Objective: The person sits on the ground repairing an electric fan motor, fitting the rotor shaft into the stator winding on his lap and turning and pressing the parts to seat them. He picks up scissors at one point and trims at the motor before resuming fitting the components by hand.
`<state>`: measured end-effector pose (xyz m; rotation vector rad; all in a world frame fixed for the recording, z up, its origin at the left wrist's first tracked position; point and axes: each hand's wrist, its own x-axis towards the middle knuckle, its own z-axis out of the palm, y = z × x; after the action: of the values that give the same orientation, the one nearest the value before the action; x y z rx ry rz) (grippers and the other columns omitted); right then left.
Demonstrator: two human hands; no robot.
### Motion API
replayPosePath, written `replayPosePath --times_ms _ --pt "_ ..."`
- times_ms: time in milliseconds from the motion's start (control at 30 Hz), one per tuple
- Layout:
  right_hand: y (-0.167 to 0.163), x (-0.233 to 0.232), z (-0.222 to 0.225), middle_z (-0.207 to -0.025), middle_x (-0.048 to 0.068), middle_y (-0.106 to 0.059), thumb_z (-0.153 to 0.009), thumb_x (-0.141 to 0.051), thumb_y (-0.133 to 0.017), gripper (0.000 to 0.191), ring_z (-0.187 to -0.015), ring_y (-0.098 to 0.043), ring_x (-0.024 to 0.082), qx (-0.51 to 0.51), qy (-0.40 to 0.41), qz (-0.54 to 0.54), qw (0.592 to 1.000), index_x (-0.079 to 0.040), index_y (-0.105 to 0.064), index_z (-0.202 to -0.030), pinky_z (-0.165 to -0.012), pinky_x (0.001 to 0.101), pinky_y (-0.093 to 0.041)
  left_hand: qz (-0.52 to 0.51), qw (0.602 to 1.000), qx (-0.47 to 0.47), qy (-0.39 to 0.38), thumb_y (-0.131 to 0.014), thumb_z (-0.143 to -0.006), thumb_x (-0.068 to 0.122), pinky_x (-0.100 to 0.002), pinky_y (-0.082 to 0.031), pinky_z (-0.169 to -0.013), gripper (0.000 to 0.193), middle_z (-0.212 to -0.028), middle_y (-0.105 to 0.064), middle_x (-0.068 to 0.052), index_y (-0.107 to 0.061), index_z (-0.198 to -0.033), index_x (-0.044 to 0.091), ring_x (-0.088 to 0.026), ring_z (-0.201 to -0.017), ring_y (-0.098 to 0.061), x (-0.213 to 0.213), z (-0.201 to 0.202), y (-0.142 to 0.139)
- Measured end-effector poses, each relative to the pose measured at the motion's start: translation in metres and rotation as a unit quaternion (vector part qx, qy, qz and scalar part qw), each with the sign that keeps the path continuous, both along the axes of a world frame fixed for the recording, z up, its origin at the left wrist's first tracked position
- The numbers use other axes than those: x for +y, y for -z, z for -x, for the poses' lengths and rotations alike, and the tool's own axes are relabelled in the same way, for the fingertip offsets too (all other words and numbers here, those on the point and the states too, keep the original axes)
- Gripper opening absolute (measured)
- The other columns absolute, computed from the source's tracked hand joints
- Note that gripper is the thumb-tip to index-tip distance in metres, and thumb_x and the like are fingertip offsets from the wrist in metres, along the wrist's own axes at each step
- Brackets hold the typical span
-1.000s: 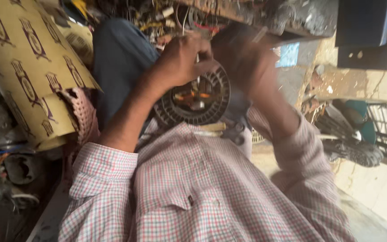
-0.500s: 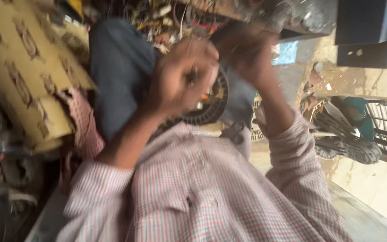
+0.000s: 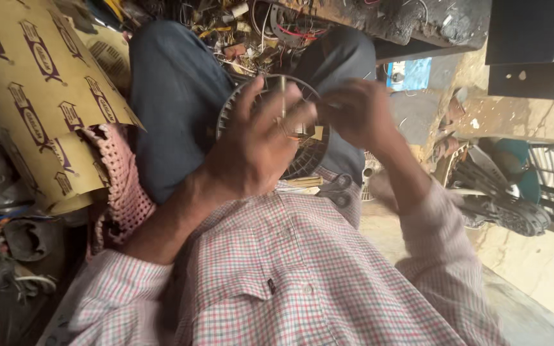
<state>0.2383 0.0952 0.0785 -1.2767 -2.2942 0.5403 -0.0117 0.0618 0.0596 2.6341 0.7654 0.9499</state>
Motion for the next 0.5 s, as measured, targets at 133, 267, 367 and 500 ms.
replayPosePath --times_ms 133,267,367,500 --pt "0.032 0.028 0.002 -0.096 0.006 -0.075 -0.086 0.001 -0.076 0.011 -0.079 -0.069 0.021 0.094 0.042 -0.044 0.994 -0.007 -0.075 -0.093 -0.07 0.0352 -0.054 0.423 0.86 -0.277 -0.064 -0.074 -0.086 0.022 -0.043 -0.059 -0.091 0.017 -0.122 -0.066 -0.008 -0.074 -0.096 0.008 -0.026 -0.099 -0.072 0.037 -0.009 -0.007" --pt "0.009 0.016 0.003 -0.078 0.006 -0.067 -0.074 -0.006 -0.084 0.016 -0.066 -0.064 0.022 -0.154 0.001 -0.181 0.971 -0.015 -0.078 -0.086 -0.055 0.0357 -0.047 0.299 0.953 -0.048 0.009 -0.089 -0.085 0.024 -0.04 -0.052 -0.078 0.026 -0.094 -0.07 -0.008 -0.074 -0.093 0.004 -0.025 -0.087 -0.07 0.097 -0.013 -0.02" --pt "-0.019 0.005 0.003 -0.091 -0.001 -0.073 -0.088 -0.01 -0.087 0.013 -0.073 -0.063 0.019 -0.039 -0.013 -0.154 0.987 -0.017 -0.077 -0.094 -0.061 0.0331 -0.048 0.325 0.941 -0.063 0.065 -0.087 -0.09 0.018 -0.038 -0.053 -0.079 0.017 -0.092 -0.071 -0.006 -0.075 -0.094 0.006 -0.02 -0.085 -0.071 0.099 0.002 0.006" --pt "-0.03 0.005 0.014 -0.078 0.003 -0.063 -0.081 -0.016 -0.091 0.015 -0.065 -0.061 0.019 -0.016 0.047 -0.127 0.991 -0.015 -0.078 -0.088 -0.051 0.0359 -0.044 0.364 0.913 -0.171 0.067 -0.084 -0.097 0.014 -0.033 -0.057 -0.082 0.016 -0.099 -0.071 -0.005 -0.072 -0.096 0.004 -0.019 -0.093 -0.071 0.076 0.013 0.053"
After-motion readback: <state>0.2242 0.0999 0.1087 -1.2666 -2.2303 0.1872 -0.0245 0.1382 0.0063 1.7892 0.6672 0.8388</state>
